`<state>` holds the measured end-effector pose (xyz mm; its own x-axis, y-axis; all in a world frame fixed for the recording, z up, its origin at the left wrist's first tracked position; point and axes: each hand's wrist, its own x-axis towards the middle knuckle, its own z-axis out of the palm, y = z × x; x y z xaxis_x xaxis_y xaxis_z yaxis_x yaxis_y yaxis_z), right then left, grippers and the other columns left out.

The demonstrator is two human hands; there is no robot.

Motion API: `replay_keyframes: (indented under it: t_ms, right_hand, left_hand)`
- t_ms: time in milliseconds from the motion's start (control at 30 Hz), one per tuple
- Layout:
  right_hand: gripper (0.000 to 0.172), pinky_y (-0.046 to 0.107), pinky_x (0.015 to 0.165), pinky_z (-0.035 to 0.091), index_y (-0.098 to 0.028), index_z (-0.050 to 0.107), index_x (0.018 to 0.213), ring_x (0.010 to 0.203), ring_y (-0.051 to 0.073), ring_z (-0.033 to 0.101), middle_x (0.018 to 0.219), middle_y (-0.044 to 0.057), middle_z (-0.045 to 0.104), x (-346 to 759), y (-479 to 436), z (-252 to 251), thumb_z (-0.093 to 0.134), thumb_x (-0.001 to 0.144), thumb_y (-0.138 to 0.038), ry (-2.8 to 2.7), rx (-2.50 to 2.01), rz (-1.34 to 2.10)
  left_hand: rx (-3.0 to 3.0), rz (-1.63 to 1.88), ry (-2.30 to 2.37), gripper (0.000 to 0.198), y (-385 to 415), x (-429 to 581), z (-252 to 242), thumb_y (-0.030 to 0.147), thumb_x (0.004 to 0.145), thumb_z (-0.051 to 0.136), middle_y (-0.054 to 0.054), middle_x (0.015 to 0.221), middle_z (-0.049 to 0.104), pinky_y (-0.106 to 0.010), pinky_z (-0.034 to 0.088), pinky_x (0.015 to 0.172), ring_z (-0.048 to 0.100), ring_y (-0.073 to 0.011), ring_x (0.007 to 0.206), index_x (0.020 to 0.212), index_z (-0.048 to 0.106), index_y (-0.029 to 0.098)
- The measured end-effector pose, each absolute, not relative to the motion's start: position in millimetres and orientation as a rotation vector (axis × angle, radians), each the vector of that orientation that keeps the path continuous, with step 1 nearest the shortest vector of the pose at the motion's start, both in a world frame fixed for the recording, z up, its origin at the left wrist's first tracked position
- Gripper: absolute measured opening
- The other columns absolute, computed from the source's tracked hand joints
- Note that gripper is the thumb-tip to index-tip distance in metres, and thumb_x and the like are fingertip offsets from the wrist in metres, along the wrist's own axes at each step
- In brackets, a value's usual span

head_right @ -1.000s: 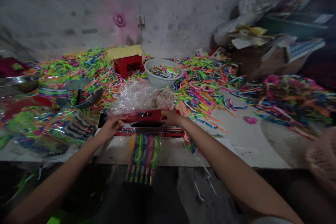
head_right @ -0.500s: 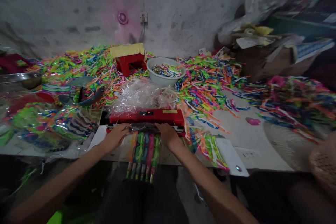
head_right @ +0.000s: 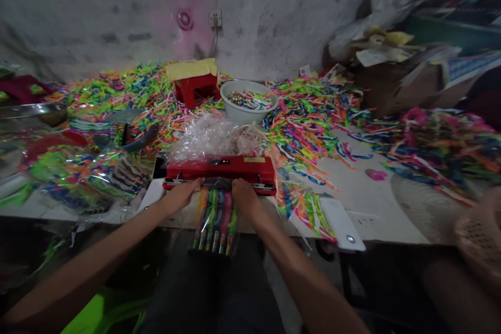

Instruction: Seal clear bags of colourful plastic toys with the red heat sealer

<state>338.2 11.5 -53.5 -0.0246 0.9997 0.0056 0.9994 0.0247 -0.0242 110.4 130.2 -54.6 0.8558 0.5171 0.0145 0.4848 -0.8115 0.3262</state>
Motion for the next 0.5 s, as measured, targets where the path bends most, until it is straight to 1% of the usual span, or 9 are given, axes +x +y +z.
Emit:
replay_keyframes:
  t_ms: [100,167,233,333,500]
  right_hand:
    - [0.035,0.029,0.087,0.043,-0.007,0.065,0.104,0.097,0.021,0.058,0.105,0.014,0.066,344,12,-52,0.041,0.083,0.008,-2.250,-2.137,0.068]
    - [0.035,0.029,0.087,0.043,-0.006,0.064,0.104,0.097,0.021,0.058,0.104,0.014,0.065,348,13,-53,0.041,0.082,0.009,-2.285,-2.091,0.050]
    - [0.034,0.030,0.090,0.043,-0.007,0.064,0.103,0.098,0.022,0.057,0.103,0.013,0.064,352,14,-56,0.042,0.082,0.008,-2.323,-2.029,-0.001]
    - [0.031,0.030,0.091,0.043,-0.008,0.064,0.102,0.096,0.021,0.057,0.102,0.012,0.064,358,16,-63,0.045,0.082,0.006,-2.357,-1.947,-0.051]
    - [0.031,0.032,0.093,0.044,-0.009,0.064,0.103,0.098,0.021,0.058,0.103,0.012,0.064,363,17,-73,0.046,0.081,0.005,-2.327,-1.886,-0.075]
  left_hand:
    - [2.643,0.200,0.783,0.050,128,115,-42,-0.007,0.074,0.042,-0.014,0.119,0.069,-0.037,0.049,0.094,0.066,-0.0244,0.110,0.118,0.053,0.015]
    - [2.596,0.264,0.810,0.034,128,118,-35,-0.003,0.077,0.047,-0.012,0.115,0.070,-0.035,0.049,0.090,0.066,-0.0241,0.107,0.102,0.053,0.018]
    - [2.560,0.298,0.853,0.023,130,123,-31,0.004,0.078,0.054,-0.011,0.109,0.071,-0.034,0.049,0.085,0.067,-0.0246,0.099,0.093,0.051,0.020]
    - [2.465,0.353,0.926,0.020,137,128,-27,0.010,0.075,0.061,-0.007,0.098,0.072,-0.034,0.049,0.082,0.067,-0.0237,0.092,0.087,0.049,0.021]
    - [2.262,0.443,0.921,0.021,147,131,-28,0.019,0.069,0.069,-0.003,0.084,0.069,-0.033,0.050,0.082,0.067,-0.0232,0.091,0.078,0.050,0.022]
